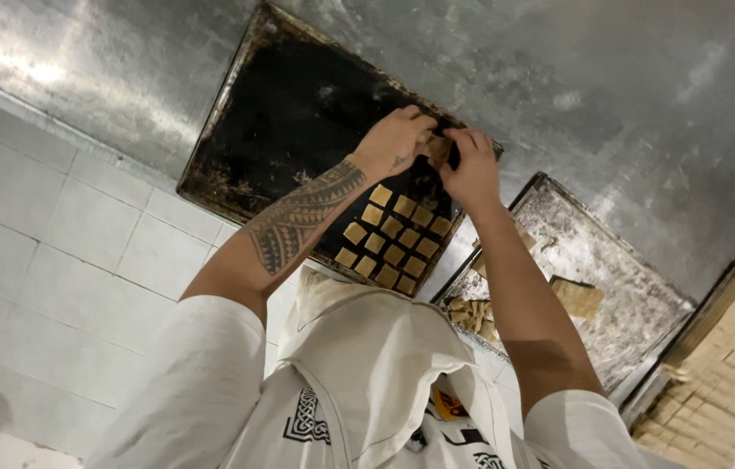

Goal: The person picks up square dough pieces from one tray and places them in neat rows on a separate dark baking sheet by hand.

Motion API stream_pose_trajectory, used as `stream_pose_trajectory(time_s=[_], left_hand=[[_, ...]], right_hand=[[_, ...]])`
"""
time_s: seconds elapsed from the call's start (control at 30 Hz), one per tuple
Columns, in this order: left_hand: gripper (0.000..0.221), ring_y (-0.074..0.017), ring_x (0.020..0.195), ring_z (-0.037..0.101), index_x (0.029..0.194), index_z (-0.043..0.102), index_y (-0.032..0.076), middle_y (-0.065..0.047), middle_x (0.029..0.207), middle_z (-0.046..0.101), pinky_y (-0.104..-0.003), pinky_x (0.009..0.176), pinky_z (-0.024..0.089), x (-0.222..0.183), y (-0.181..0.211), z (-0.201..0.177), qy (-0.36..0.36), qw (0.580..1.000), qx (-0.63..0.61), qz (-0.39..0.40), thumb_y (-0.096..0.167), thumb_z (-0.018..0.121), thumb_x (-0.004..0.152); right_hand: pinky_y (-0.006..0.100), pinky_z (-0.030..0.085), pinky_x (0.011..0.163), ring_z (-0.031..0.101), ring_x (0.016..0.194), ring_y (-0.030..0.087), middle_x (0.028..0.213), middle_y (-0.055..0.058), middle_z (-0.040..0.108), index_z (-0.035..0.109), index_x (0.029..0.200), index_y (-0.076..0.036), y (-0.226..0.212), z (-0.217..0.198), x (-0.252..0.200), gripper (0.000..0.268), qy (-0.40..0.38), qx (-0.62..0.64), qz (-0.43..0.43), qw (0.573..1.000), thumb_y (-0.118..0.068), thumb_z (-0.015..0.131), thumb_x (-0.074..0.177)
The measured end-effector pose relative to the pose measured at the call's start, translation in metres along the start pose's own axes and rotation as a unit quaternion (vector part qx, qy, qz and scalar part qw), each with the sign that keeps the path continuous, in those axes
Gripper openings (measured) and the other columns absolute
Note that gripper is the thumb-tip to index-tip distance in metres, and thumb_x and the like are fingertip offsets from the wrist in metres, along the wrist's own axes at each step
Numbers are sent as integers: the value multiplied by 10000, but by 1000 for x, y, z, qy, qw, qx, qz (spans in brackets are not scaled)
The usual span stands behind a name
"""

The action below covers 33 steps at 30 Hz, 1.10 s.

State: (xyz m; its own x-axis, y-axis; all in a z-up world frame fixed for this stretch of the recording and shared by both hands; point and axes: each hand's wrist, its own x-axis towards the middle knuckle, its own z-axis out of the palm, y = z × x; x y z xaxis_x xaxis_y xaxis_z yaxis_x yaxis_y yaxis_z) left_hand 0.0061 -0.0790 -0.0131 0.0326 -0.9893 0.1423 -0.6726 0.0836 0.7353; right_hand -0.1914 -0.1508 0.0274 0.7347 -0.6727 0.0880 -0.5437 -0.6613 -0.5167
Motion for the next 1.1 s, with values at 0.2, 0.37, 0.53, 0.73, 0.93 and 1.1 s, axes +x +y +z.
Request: stream_pose_trajectory(time_s=[0.2,0.37,0.53,0.73,0.93,1.1], left_hand=[[104,-335,998,633,1008,721,28,-130,987,672,-435,835,557,4,-13,10,31,999,-9,-21,47,670,919],[62,-319,883,650,938,729,42,-148,967,642,-424,766,559,-5,6,-5,58,996,-20,-62,42,693,887],[98,-279,878,700,971,721,43,-110,993,661,-385,795,594,-15,19,-13,92,983,-119,-106,124,748,922],[332,-361,1041,633,1230,627,12,-166,1205,601,-438,815,570,-37,8,-11,101,988,-74,-91,90,725,922],[231,-378,1063,587,1110,646,73,-159,1121,589,-487,872,535,-37,5,1,64,993,88,-54,81,737,898],[184,-393,1012,570,1055,633,42,-192,1104,567,-494,816,532,-26,1,5,18,988,119,-102,79,692,884]], right_hand=[[457,477,1026,528,1234,376,1280,122,618,707,1182,-98,2,10,2,405,19,-6,24,1000,-55,796,789],[448,475,1050,529,1260,359,1286,109,631,697,1067,-82,5,20,1,235,60,27,23,998,-28,772,851],[423,534,945,654,1092,317,1137,105,712,710,983,-75,20,21,-13,160,102,100,100,985,-89,813,861],[360,588,795,732,891,227,1013,92,738,705,1050,-54,22,1,-44,195,85,146,192,967,-156,795,910],[459,514,913,609,1094,353,1126,160,649,702,1070,-51,-16,3,-25,320,49,-14,107,993,-234,835,844],[470,478,981,550,1186,381,1168,176,623,711,1031,-70,-22,7,-4,207,-17,-79,70,994,-192,782,880]])
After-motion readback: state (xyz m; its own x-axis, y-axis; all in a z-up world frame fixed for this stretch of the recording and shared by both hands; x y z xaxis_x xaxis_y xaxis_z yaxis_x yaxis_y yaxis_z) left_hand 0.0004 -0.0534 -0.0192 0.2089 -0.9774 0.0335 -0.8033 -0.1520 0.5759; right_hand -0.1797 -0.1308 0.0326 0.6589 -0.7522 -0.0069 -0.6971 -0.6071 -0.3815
